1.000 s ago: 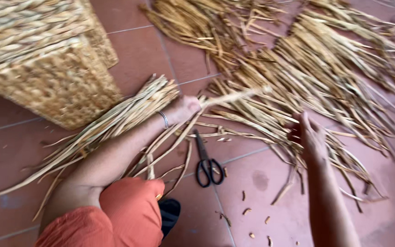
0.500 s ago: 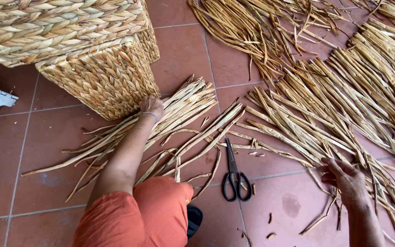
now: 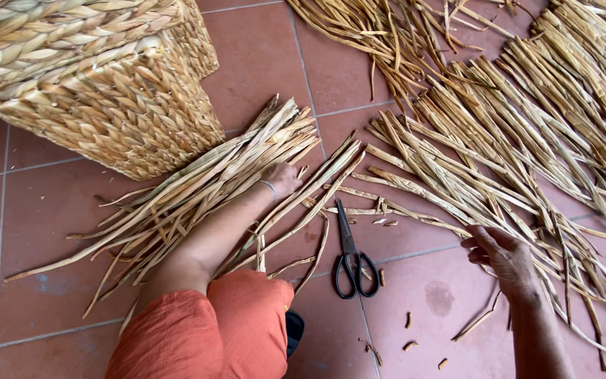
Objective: The person sits on a tiled floor and prepares dried palm leaves for weaving. They use scissors to trim the ends of the leaves and peel off outer layers by hand. The prepared leaves are gathered into bundles.
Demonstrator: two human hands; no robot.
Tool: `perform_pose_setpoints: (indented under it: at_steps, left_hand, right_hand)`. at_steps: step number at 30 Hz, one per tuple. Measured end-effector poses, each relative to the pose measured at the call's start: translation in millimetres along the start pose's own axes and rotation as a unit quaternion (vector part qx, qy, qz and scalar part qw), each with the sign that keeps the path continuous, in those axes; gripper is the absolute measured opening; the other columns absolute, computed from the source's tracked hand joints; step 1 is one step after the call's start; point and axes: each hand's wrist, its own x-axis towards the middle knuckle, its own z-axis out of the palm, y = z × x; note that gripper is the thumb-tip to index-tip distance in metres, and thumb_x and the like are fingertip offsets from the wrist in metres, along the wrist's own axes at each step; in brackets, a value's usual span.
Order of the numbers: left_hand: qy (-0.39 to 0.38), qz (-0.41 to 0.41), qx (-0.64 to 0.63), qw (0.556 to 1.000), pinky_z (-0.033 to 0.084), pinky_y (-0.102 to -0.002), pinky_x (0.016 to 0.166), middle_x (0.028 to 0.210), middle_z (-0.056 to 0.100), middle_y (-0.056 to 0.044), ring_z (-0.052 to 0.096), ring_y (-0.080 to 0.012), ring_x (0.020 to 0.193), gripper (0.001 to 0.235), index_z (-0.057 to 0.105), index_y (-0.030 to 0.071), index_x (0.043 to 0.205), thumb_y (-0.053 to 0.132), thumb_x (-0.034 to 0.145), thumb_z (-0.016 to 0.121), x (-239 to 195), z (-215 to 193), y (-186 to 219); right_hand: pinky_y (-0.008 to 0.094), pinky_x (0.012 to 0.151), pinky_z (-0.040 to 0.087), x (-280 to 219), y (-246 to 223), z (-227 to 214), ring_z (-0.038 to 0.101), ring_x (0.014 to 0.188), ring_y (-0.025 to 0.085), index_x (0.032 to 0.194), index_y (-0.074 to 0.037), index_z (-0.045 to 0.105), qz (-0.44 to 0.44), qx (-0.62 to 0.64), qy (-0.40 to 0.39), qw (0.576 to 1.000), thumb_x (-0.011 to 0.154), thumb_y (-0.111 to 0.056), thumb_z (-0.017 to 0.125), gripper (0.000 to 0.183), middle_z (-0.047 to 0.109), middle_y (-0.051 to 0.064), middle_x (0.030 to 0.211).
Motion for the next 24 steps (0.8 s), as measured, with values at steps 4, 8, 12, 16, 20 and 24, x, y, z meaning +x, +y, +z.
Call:
perform_pose_setpoints:
  at_steps: [4, 8, 12, 16, 20, 24]
  left_hand:
    - [0.031, 0.009, -0.067, 0.997, 0.062, -0.031, 0.064, 0.085, 0.068, -0.006, 0.067, -0.0153, 0.077, 0.014, 0.063, 0.011, 0.086, 0.015, 0.1, 0.061, -1, 31, 32]
    - [0.079, 0.006, -0.154, 0.985, 0.06, -0.03, 0.061, 0.084, 0.068, -0.006, 0.066, -0.0144, 0.073, 0.008, 0.06, 0.01, 0.09, 0.012, 0.096, 0.065, -9, 19, 46]
    - [0.126, 0.02, -0.325, 0.937, 0.058, -0.03, 0.058, 0.083, 0.067, -0.006, 0.066, -0.0136, 0.068, 0.012, 0.057, 0.008, 0.094, 0.01, 0.092, 0.069, -29, -7, 58]
    - [0.1, 0.085, -0.493, 0.86, 0.057, -0.029, 0.055, 0.082, 0.067, -0.007, 0.065, -0.0127, 0.064, 0.021, 0.054, 0.007, 0.098, 0.007, 0.089, 0.073, -65, -40, 90]
    - [0.011, 0.212, -0.563, 0.799, 0.057, -0.029, 0.053, 0.082, 0.067, -0.007, 0.065, -0.0118, 0.062, 0.026, 0.052, 0.006, 0.101, 0.006, 0.088, 0.074, -108, -47, 132]
    - [-0.092, 0.316, -0.549, 0.769, 0.058, -0.03, 0.06, 0.084, 0.068, -0.007, 0.067, -0.0124, 0.067, 0.023, 0.052, 0.007, 0.102, 0.007, 0.09, 0.072, -146, -44, 156]
  right_hand:
    - [0.033, 0.073, 0.057, -4, 2, 2, 0.065, 0.073, 0.016, 0.122, -0.003, 0.074, -0.012, 0.006, -0.019, 1.0, 0.101, -0.033, 0.064, 0.039, 0.076, 0.012, 0.094]
    - [0.035, 0.073, 0.059, -3, 10, 1, 0.066, 0.073, 0.018, 0.122, -0.003, 0.075, -0.01, -0.015, -0.017, 1.0, 0.1, -0.033, 0.064, 0.039, 0.077, 0.013, 0.094]
    - [0.035, 0.074, 0.061, -2, 16, 3, 0.068, 0.074, 0.018, 0.122, -0.004, 0.075, -0.007, -0.012, -0.026, 1.0, 0.098, -0.034, 0.065, 0.039, 0.078, 0.013, 0.095]
    - [0.035, 0.071, 0.061, 0, -1, 26, 0.068, 0.074, 0.019, 0.122, -0.001, 0.074, -0.015, 0.011, -0.066, 0.998, 0.096, -0.034, 0.066, 0.042, 0.079, 0.014, 0.095]
    - [0.032, 0.071, 0.059, -27, -40, 51, 0.068, 0.076, 0.015, 0.126, -0.004, 0.068, -0.092, 0.067, -0.099, 0.989, 0.093, -0.031, 0.069, 0.043, 0.076, 0.008, 0.101]
    - [0.032, 0.07, 0.058, -46, -68, 58, 0.066, 0.074, 0.012, 0.124, -0.013, 0.066, -0.158, 0.244, -0.1, 0.952, 0.086, -0.025, 0.074, 0.04, 0.071, -0.001, 0.096]
